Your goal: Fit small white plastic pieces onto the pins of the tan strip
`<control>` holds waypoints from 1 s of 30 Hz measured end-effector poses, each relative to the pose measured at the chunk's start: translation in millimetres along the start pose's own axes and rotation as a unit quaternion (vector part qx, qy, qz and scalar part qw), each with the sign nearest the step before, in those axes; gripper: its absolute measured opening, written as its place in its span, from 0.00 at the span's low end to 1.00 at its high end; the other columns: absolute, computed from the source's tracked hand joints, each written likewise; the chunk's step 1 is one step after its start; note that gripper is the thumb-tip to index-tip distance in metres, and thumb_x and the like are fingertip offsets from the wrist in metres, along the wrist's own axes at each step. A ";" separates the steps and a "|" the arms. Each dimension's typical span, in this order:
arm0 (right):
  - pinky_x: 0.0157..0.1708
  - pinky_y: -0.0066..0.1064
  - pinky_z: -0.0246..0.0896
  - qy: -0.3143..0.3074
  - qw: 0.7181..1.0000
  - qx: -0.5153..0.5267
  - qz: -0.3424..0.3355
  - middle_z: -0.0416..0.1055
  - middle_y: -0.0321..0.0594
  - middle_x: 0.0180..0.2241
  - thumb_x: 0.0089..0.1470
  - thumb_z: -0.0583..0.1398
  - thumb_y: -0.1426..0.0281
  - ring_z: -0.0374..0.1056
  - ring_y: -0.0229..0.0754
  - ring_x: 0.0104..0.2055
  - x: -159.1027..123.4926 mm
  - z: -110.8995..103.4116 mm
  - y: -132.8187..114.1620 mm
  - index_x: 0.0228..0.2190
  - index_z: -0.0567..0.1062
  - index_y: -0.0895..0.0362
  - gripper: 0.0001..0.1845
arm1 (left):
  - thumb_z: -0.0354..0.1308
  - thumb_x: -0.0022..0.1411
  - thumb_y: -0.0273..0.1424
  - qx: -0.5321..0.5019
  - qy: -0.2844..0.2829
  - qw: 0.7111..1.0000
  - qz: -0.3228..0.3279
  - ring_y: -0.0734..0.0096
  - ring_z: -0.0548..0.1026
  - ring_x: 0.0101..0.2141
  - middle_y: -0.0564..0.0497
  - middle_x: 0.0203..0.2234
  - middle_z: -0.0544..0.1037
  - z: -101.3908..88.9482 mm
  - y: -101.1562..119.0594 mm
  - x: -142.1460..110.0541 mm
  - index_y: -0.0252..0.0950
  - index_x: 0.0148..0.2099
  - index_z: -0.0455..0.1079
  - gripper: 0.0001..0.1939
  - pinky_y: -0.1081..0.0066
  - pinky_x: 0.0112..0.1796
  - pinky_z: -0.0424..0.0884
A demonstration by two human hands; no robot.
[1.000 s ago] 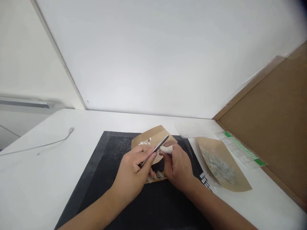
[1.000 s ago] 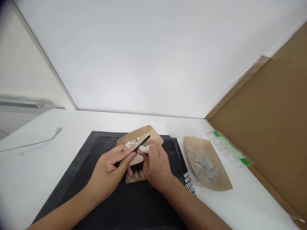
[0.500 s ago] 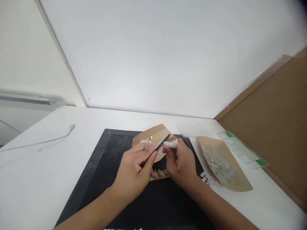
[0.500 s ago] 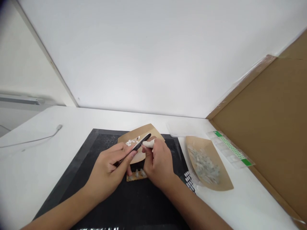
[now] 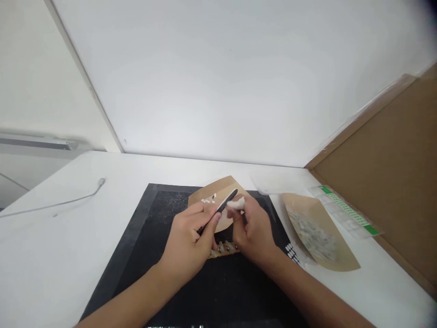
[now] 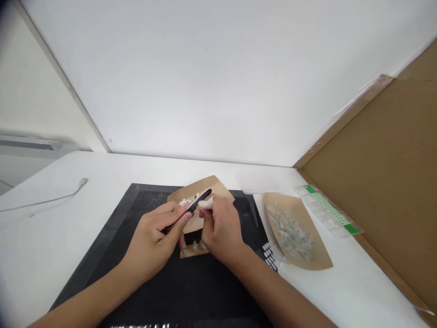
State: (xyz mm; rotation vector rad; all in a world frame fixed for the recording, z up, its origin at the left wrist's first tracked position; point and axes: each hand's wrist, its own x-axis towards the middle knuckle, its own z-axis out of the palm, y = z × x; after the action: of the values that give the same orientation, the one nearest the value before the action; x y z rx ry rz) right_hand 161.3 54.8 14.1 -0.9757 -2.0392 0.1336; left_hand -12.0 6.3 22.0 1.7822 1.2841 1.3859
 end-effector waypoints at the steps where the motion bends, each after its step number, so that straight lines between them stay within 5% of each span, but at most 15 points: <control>1: 0.34 0.33 0.59 0.007 1.000 0.000 0.010 0.72 0.36 0.30 0.65 0.55 0.74 0.68 0.43 0.32 0.7 -0.1 -0.6 0.33 0.66 0.52 0.08 | 0.56 0.73 0.29 -0.001 0.001 1.000 -0.002 0.75 0.75 0.25 0.52 0.25 0.76 -0.3 0.0 0.0 0.36 0.26 0.77 0.20 0.75 0.30 0.72; 30: 0.36 0.35 0.55 -0.011 1.000 -0.006 0.015 0.73 0.34 0.26 0.66 0.56 0.73 0.66 0.41 0.28 6.9 -4.9 -8.0 0.29 0.67 0.52 0.11 | 0.56 0.72 0.28 0.016 0.005 1.000 0.008 0.75 0.74 0.24 0.52 0.24 0.74 -4.3 8.4 3.3 0.35 0.23 0.74 0.22 0.75 0.28 0.71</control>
State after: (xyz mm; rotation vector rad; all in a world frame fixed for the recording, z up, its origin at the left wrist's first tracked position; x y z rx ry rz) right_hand 157.9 52.8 25.0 -1.0172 -2.0489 0.1492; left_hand -13.0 5.3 31.8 1.8119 1.3070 1.3918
